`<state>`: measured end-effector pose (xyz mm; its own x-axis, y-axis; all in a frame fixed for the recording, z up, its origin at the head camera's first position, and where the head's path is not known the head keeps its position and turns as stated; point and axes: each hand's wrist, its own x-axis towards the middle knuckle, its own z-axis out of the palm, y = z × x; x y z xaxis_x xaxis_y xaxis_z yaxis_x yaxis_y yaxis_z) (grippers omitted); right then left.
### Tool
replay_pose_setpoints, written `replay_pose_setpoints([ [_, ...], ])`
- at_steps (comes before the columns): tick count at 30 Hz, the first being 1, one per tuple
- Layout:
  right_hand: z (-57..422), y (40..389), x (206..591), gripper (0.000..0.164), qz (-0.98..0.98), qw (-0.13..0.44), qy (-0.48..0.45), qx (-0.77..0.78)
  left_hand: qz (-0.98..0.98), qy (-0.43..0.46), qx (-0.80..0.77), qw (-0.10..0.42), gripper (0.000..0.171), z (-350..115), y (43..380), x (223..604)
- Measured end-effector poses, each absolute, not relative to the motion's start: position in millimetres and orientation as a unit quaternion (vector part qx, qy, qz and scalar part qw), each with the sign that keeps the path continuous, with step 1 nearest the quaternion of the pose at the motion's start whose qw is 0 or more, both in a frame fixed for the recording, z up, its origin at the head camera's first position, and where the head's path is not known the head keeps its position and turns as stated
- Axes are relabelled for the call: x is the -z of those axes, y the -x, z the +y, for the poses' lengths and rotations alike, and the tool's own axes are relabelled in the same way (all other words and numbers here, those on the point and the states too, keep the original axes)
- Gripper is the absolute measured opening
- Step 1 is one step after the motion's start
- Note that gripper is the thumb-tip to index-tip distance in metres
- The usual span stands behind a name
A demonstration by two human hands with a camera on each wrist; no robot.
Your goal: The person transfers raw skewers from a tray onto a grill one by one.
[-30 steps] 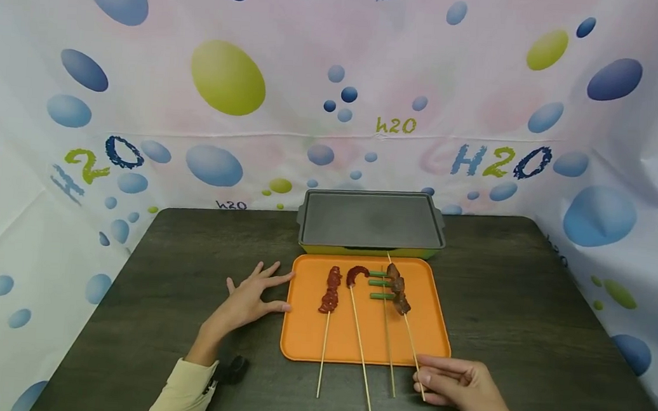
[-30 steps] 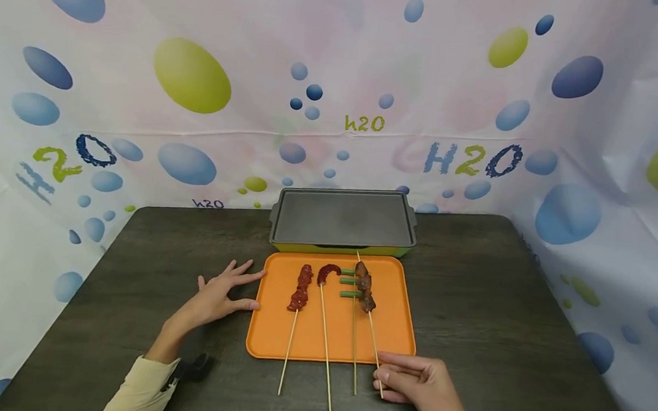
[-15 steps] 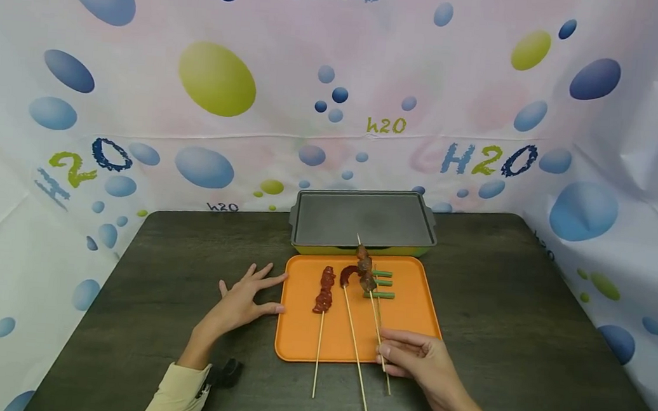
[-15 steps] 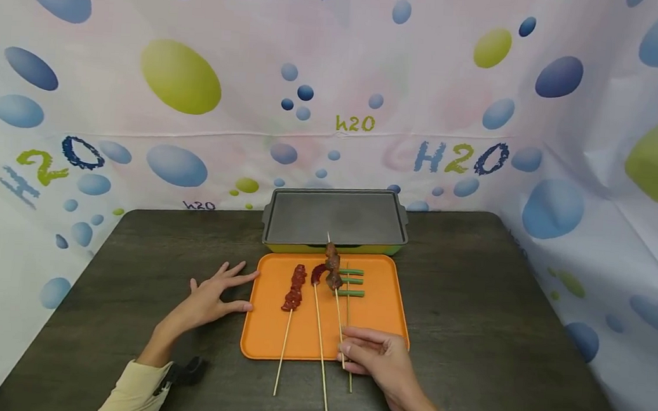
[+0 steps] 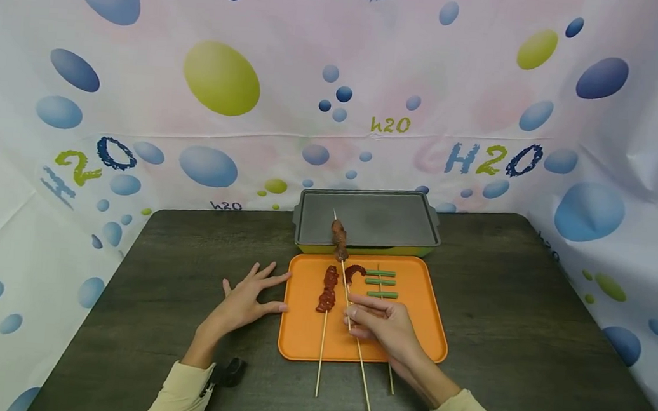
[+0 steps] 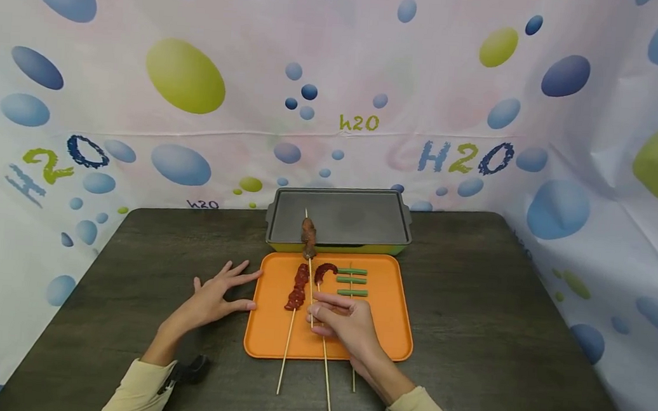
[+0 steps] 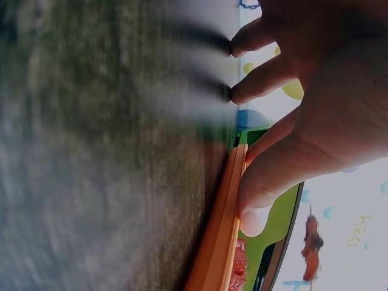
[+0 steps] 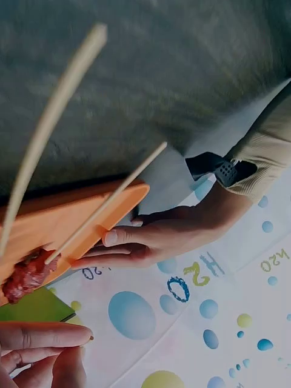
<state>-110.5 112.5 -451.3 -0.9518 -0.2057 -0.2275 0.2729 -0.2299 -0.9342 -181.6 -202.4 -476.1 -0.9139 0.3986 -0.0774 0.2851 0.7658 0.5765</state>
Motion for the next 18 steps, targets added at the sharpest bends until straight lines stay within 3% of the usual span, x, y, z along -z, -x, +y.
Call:
replay_pose_setpoints([
  [18, 63.7, 173.9, 452.8, 0.034, 0.583, 0.113, -0.063, 0.802, 0.935, -0.174, -0.293, 0.101, 0.073, -201.8, 181.5, 473.8],
])
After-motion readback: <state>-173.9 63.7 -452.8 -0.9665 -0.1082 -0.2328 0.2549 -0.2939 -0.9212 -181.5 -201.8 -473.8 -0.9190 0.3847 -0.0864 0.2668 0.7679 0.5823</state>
